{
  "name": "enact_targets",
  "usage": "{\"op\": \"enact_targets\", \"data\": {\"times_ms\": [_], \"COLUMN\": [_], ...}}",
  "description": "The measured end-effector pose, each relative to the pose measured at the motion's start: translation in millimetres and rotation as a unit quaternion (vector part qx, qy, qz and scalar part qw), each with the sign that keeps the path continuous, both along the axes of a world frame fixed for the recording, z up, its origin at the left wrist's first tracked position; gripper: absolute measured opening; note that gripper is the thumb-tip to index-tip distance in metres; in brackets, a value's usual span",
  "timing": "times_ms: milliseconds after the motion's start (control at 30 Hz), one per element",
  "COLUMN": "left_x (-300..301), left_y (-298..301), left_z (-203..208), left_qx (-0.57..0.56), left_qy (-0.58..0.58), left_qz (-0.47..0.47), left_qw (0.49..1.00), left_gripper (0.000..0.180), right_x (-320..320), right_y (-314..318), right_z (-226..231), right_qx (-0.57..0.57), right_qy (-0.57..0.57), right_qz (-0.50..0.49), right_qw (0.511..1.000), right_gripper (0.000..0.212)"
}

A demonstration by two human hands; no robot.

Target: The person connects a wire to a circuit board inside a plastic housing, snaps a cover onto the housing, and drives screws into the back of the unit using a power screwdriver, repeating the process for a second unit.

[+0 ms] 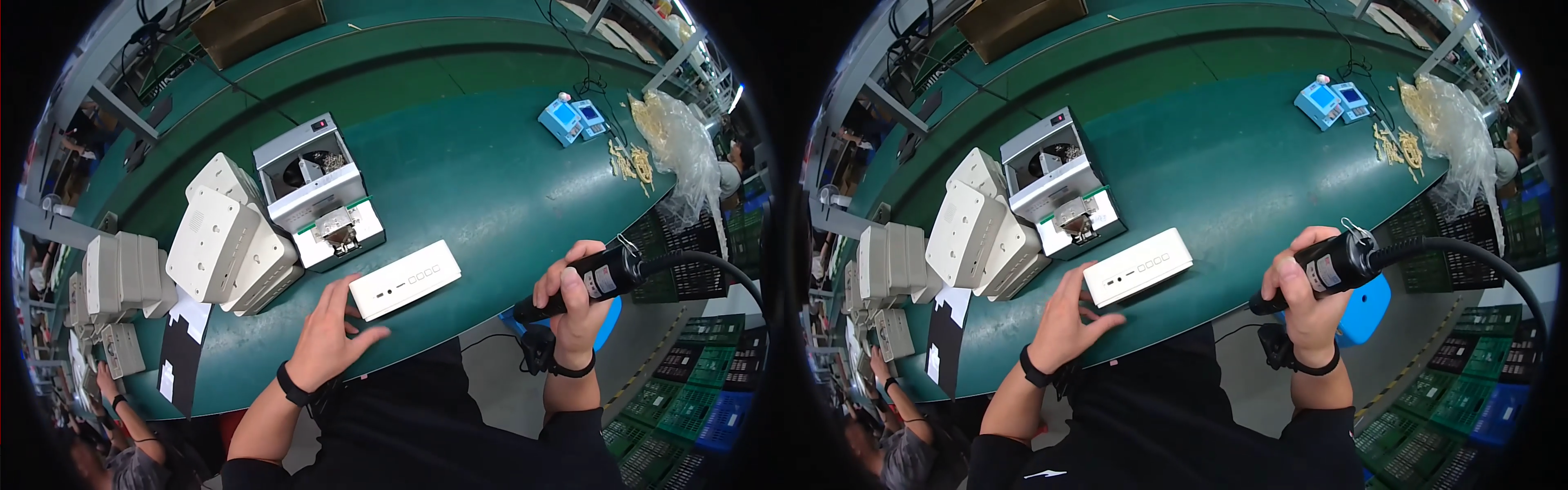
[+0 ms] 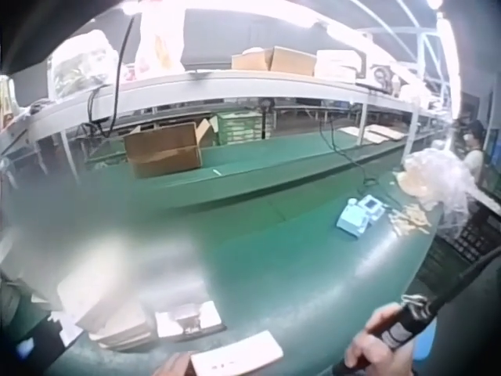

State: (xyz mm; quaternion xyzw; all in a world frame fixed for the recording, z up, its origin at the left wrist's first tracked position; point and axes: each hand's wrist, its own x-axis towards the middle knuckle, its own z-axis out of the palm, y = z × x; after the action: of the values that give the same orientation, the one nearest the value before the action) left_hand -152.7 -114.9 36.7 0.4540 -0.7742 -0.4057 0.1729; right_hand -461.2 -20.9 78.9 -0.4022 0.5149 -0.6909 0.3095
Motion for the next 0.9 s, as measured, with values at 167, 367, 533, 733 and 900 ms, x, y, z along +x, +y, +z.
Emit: {"op": "enact_targets", "data": {"times_ms": [167, 367, 533, 733, 900], "left_x": [-35, -123, -26, 125, 154], "left_y": [-16, -41, -6, -42, -63], "left_z": [-30, -39, 13, 53, 40], "left_qx": [-0.04, -0.116, -0.387, -0.416, -0.252], "left_qy": [0.043, 0.098, 0.106, -0.019, -0.027], "left_qz": [0.0, 0.039, -0.003, 0.302, 0.27], "left_qw": [0.998, 0.988, 0.916, 0.857, 0.929], "left_gripper": [0.072, 0.084, 0.083, 0.104, 0.103], "right_x": [-9, 7, 1, 12, 54], "right_y": [0, -7, -2, -24, -51], "right_z": [-1, 3, -2, -11, 2], "right_qx": [-0.008, -0.058, -0.052, 0.02, 0.008], "right_qy": [-0.02, -0.025, -0.05, -0.043, -0.056], "right_qz": [0.003, 0.03, 0.009, 0.032, 0.079], "right_qw": [1.0, 0.998, 0.997, 0.998, 0.995], "right_gripper": [0.027, 0.026, 0.031, 0.028, 0.03]}}
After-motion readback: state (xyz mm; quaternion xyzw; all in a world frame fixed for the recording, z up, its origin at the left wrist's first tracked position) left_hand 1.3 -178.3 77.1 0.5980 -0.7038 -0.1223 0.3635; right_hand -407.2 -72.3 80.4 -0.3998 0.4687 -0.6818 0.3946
